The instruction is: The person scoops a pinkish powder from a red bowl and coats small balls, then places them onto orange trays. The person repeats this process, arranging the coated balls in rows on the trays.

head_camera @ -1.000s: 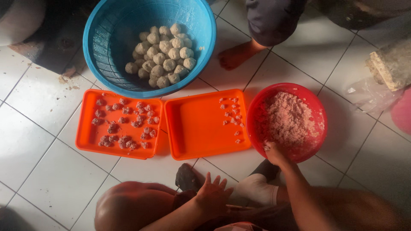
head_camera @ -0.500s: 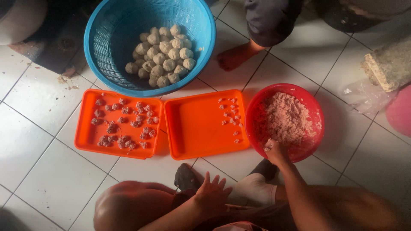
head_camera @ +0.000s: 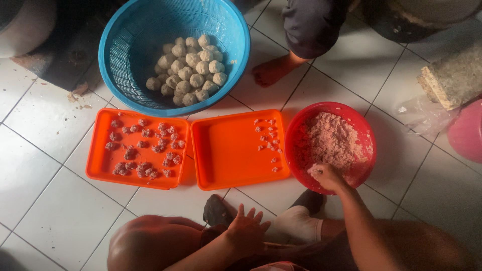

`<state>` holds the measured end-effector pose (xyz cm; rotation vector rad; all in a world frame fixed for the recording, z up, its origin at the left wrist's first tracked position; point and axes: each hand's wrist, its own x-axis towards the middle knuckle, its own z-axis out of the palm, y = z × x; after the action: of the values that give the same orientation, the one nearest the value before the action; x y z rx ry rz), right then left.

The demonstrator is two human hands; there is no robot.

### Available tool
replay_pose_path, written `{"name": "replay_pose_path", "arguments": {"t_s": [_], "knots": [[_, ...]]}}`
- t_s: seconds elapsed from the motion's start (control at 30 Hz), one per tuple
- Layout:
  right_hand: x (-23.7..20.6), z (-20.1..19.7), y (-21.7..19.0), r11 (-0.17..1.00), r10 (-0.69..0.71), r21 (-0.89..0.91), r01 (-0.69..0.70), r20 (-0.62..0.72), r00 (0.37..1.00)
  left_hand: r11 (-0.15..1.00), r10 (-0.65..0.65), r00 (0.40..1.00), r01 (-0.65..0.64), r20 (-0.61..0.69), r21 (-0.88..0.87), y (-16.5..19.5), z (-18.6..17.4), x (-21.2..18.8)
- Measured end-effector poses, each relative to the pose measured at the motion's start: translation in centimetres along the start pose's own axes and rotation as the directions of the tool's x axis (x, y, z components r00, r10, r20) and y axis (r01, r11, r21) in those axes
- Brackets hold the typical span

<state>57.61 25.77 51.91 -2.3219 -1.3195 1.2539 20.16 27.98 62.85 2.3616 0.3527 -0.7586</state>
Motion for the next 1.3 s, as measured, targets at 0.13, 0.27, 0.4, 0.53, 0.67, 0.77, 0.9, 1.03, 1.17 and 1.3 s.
{"name": "replay_pose_path", "arguments": {"t_s": [0.13,0.27,0.4,0.53,0.67,0.77,0.9,1.03,1.17,1.3], "knots": [[0.8,-1.1,1.1,0.797,0.239,0.584,-0.151,-0.075,0.968,0.999,0.018,1.000,-0.018,0.024,0.031,-0.2,-0.5,0.6],[1.5,-1.8,2.3,0.665,0.276,0.734,-0.141,-0.067,0.959,1.000,0.012,0.999,-0.012,-0.031,0.008,-0.5,-0.6,0.5],[2.2,-1.8,2.5,0.576,0.300,0.812,-0.094,-0.104,0.948,1.000,0.012,0.999,-0.012,-0.045,-0.003,-0.9,-0.9,0.9],[2.6,-2.2,2.1,0.560,0.346,0.825,-0.076,-0.149,0.926,1.000,0.024,0.999,-0.023,0.037,-0.012,-1.1,-1.3,1.5],[2.7,-2.9,1.2,0.639,0.263,0.768,-0.044,-0.165,0.951,1.000,-0.015,1.000,0.015,-0.022,-0.020,-1.1,-1.3,1.3],[2.3,-2.8,1.2,0.750,0.289,0.659,-0.062,-0.242,0.926,1.000,-0.011,1.000,0.011,-0.020,-0.027,-1.2,-1.1,1.3],[2.5,-2.2,2.2,0.970,0.209,0.212,-0.121,-0.464,0.861,1.000,-0.009,0.998,0.008,-0.058,-0.002,-1.5,-0.3,1.5],[3.7,-1.5,2.3,0.988,0.151,0.046,-0.148,-0.518,0.842,0.999,-0.023,0.999,0.022,-0.040,-0.025,-1.8,0.0,1.6],[4.1,-0.3,0.2,0.863,0.198,0.505,-0.002,-0.334,0.921,1.000,-0.028,0.999,0.028,-0.029,-0.009,-2.2,0.1,0.9],[2.1,1.8,-4.9,0.748,0.094,0.657,0.096,-0.247,0.964,0.999,-0.041,0.999,0.041,-0.016,-0.009,-2.6,0.6,0.7]]}}
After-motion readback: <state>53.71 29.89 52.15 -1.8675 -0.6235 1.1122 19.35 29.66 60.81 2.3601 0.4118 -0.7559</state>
